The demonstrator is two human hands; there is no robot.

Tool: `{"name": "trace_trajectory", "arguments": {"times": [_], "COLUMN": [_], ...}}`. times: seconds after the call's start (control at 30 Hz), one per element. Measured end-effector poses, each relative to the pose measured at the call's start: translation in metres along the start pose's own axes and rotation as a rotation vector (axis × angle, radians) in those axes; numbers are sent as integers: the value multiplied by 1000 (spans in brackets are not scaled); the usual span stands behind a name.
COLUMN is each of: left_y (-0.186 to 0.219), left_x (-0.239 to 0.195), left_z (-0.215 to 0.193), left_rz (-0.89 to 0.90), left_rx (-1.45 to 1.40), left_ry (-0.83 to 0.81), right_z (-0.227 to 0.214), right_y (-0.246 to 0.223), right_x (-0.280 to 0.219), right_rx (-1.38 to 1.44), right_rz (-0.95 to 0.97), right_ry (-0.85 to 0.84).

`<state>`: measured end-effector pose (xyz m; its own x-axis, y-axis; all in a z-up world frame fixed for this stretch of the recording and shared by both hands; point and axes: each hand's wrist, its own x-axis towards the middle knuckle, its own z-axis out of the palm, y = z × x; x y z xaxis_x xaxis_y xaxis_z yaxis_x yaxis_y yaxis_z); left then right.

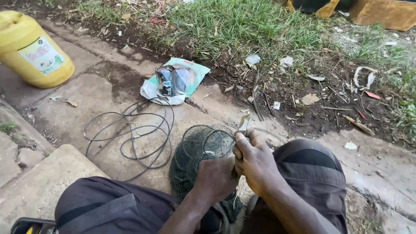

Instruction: Attaching a mesh net to a circular frame by threading the frame through the net's edges.

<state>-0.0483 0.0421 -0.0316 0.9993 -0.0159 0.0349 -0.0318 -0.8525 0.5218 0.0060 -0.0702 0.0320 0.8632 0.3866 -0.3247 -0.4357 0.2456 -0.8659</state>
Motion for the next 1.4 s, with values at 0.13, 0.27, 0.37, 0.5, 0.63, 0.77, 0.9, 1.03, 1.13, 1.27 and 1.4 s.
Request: {"name": "trace_trajectory", "arguments": {"times": [0.13,0.27,0.37,0.5,0.63,0.77,0.9,1.03,1.13,1.27,1.4], "left_y": [-12,-9,-5,-18,-4,-9,9,28,52,91,121], "left_x": [9,12,25,32,20,19,8,5,7,20,51], "left_z": [23,33,46,68,40,38,3,-22,-42,-54,-35], "left_rz": [-77,-220,-216,-176,-160,2,-131,-193,-177,-99,4], "left_rx": [-108,-395,-500,-497,-371,-376,-734,-789,-883,-702,-557], "left_ry": [-135,-136,-51,14,38,-153,-123,-184,-218,-69,90], "right_z": [-11,-11,-20,-26,-24,-11,-14,-32,-42,-51,-53], "right_y": [10,-5,-7,-16,-16,-30,-40,-48,-52,-41,-22], "right_x": [4,-10,-8,-19,-18,-12,-6,-34,-54,-84,-107], "right_rx": [81,-6,-27,-31,-62,-172,-627,-787,-719,-579,-397], "right_rz": [-39,24,-1,-5,-28,-63,-297,-363,-590,-529,-625], "right_ry": [-7,70,101,102,95,75,188,258,340,604,827]}}
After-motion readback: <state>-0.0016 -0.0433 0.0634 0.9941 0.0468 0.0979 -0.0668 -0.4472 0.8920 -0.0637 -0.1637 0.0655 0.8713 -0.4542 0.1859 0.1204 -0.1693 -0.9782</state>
